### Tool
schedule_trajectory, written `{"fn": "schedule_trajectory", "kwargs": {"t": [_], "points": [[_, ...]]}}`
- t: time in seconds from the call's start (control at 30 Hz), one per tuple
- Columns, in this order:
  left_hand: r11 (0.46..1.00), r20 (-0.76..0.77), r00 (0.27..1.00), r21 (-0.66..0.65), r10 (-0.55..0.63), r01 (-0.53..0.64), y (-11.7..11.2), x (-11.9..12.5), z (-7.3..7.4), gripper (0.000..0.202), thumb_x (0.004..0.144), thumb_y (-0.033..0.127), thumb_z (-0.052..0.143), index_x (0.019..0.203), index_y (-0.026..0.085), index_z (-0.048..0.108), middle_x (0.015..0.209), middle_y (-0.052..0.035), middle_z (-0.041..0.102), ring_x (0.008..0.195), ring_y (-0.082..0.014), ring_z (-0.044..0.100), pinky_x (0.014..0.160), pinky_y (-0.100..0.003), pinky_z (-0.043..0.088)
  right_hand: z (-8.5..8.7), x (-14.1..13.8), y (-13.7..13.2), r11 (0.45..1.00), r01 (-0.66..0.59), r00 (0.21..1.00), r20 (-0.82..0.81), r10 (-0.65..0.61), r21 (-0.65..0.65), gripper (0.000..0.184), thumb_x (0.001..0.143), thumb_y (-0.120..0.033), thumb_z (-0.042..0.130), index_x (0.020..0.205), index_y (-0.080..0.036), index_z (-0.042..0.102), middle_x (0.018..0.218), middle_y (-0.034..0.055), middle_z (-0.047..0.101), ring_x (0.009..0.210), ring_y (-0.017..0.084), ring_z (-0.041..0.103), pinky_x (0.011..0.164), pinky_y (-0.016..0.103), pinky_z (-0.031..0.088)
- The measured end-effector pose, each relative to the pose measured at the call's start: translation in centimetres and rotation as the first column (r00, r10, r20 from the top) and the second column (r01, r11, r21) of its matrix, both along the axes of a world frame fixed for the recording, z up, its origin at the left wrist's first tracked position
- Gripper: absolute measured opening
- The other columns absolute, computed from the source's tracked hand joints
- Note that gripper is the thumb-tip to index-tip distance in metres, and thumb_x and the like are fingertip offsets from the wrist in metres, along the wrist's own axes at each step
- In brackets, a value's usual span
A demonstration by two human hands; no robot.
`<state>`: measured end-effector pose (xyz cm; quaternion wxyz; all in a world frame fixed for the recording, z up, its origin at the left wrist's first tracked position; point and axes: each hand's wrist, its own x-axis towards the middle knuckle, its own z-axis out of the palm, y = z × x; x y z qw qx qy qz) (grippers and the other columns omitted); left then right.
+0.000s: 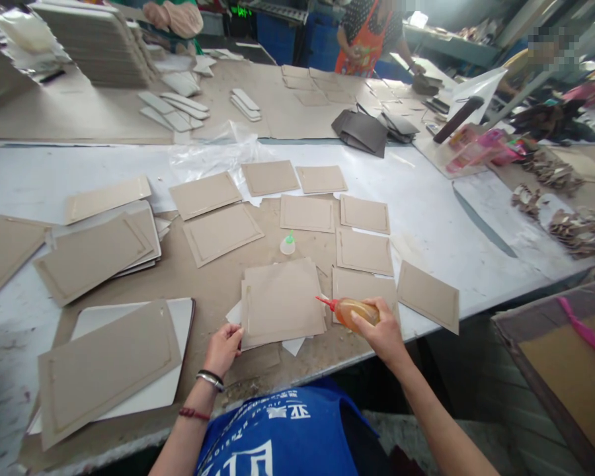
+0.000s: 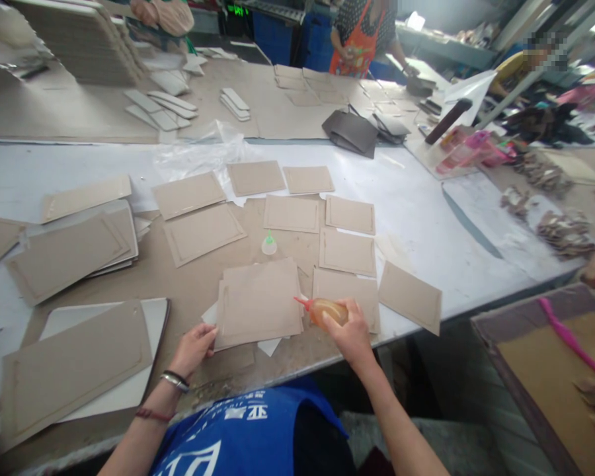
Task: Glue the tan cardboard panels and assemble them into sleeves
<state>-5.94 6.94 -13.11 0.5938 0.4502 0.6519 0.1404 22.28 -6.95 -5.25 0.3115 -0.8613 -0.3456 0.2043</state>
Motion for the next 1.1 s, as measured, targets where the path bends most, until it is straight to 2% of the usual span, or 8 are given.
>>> {"fn": "schedule_trajectory", "kwargs": {"t": [0.17,0.3,0.5,0.63,0.8,0.93,1.1], "points": [[0.999,-0.018,0.999,0.001,0.036,-0.036,-0.1,0.1,0.2,0.032,0.049,0.047,0.053,0.06,0.017,0.051,0.044,0.0058,0.044,0.044,-0.0101,0.042,0.04,-0.022,0.036,-1.6,1.4,4.0,0.992,-0.096,0.995,0.042,0.093,0.079,0.03,0.067,-0.04,0.058,0.089,-0.021,0.05,0.087,0.0043,0.053,0.081,0.022,0.054,0.074,0.036,0.045],[0.998,-0.006,0.998,0.01,0.06,-0.06,-0.3,0.1,0.1,0.032,0.049,0.047,0.053,0.06,0.017,0.052,0.045,0.0058,0.044,0.044,-0.0097,0.041,0.04,-0.022,0.035,-1.3,2.1,5.1,0.985,-0.166,0.985,0.059,0.164,0.037,0.027,0.066,-0.039,0.058,0.086,-0.021,0.05,0.085,0.0039,0.051,0.078,0.021,0.052,0.072,0.036,0.044],[0.998,-0.003,0.998,0.027,0.055,-0.055,-0.4,-0.1,-0.6,0.032,0.05,0.047,0.053,0.062,0.017,0.052,0.045,0.0054,0.046,0.043,-0.0098,0.041,0.04,-0.022,0.034,-0.1,2.4,2.9,0.967,-0.237,0.97,0.039,0.241,-0.091,0.026,0.068,-0.04,0.055,0.084,-0.021,0.049,0.082,0.0024,0.051,0.075,0.02,0.052,0.069,0.033,0.043],[0.999,-0.005,0.999,0.022,0.036,-0.036,-0.4,-0.3,-0.9,0.032,0.051,0.047,0.053,0.062,0.017,0.052,0.044,0.0057,0.045,0.042,-0.0097,0.041,0.041,-0.023,0.035,0.3,1.8,1.0,0.96,-0.25,0.968,-0.007,0.251,-0.13,0.024,0.069,-0.04,0.054,0.083,-0.021,0.05,0.079,0.002,0.052,0.074,0.019,0.052,0.068,0.033,0.042],[1.0,-0.006,1.0,0.009,0.008,-0.008,-0.2,-0.5,-0.9,0.034,0.05,0.048,0.052,0.063,0.016,0.053,0.046,0.005,0.046,0.045,-0.0103,0.043,0.041,-0.023,0.038,1.1,0.4,-0.7,0.962,-0.228,0.973,-0.061,0.221,-0.15,0.025,0.068,-0.039,0.053,0.084,-0.02,0.05,0.081,0.0024,0.053,0.077,0.02,0.053,0.071,0.033,0.042],[1.0,0.005,1.0,0.007,-0.004,0.004,-0.1,-0.6,-0.8,0.033,0.05,0.047,0.052,0.063,0.016,0.053,0.047,0.0047,0.046,0.047,-0.0109,0.044,0.042,-0.023,0.039,1.5,-0.6,-1.7,0.965,-0.198,0.979,-0.082,0.186,-0.171,0.024,0.067,-0.038,0.054,0.082,-0.021,0.049,0.077,0.0009,0.052,0.073,0.019,0.053,0.068,0.032,0.043],[1.0,0.025,1.0,0.003,-0.018,0.018,-0.1,-0.5,-0.5,0.03,0.05,0.045,0.052,0.062,0.017,0.051,0.047,0.0051,0.045,0.046,-0.0105,0.043,0.042,-0.024,0.038,0.6,-1.3,-2.3,0.988,-0.107,0.992,-0.072,0.099,-0.108,0.027,0.065,-0.039,0.058,0.084,-0.021,0.05,0.078,0.0004,0.053,0.073,0.02,0.054,0.069,0.034,0.043]]}}
